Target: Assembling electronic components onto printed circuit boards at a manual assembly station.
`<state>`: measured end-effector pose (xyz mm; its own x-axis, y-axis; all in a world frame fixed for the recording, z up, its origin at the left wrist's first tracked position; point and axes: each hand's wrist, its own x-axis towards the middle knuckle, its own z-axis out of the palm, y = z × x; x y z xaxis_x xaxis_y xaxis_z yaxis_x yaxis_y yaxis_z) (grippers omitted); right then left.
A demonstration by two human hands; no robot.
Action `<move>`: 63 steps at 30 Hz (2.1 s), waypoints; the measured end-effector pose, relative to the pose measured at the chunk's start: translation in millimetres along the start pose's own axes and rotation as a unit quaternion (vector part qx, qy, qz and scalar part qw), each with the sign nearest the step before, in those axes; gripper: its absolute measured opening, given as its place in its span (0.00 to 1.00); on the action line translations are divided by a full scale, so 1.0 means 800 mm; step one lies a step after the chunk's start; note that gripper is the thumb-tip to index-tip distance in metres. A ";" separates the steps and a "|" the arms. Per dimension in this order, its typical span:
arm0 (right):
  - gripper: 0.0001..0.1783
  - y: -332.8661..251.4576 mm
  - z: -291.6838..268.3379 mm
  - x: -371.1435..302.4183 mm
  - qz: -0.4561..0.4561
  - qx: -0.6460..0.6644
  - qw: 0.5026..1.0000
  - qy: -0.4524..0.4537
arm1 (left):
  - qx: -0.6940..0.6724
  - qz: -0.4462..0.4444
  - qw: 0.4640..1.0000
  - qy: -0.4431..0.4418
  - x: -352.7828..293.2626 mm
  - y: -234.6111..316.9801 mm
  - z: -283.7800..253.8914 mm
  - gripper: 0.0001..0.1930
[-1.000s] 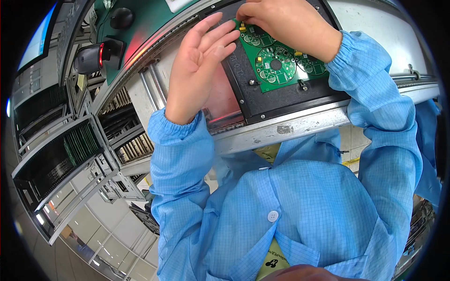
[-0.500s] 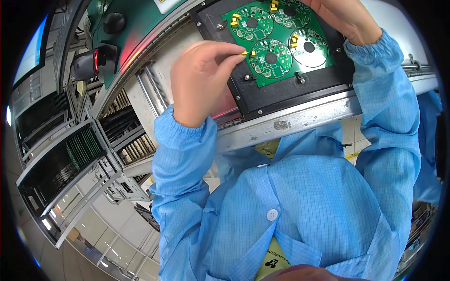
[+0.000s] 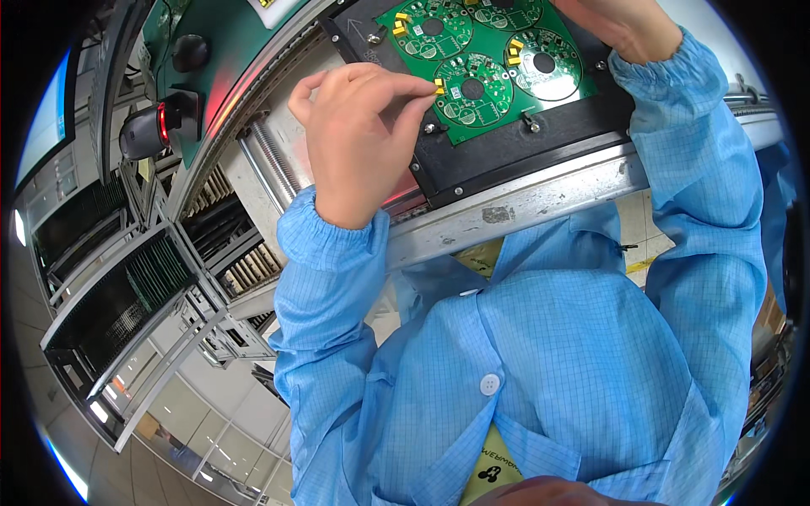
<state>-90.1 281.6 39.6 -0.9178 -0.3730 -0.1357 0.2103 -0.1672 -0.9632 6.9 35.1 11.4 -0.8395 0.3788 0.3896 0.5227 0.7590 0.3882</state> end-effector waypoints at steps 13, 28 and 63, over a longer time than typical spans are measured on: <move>0.11 0.007 0.014 -0.016 -0.158 -0.285 0.943 -0.064 | -0.012 0.017 0.999 -0.025 -0.002 -0.004 -0.002 0.10; 0.13 0.032 0.032 -0.034 -0.300 -0.546 0.773 -0.122 | -0.066 -0.092 0.994 0.011 0.002 -0.033 -0.015 0.07; 0.12 0.048 0.056 -0.067 -0.277 -0.571 0.744 -0.211 | -0.288 -0.173 0.936 -0.103 0.006 0.009 -0.002 0.28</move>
<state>-17.9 254.5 20.4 -0.5191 -0.8292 0.2073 -0.8043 0.3917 -0.4469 7.3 41.8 17.4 -0.9532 0.3020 0.0118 0.1584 0.4659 0.8705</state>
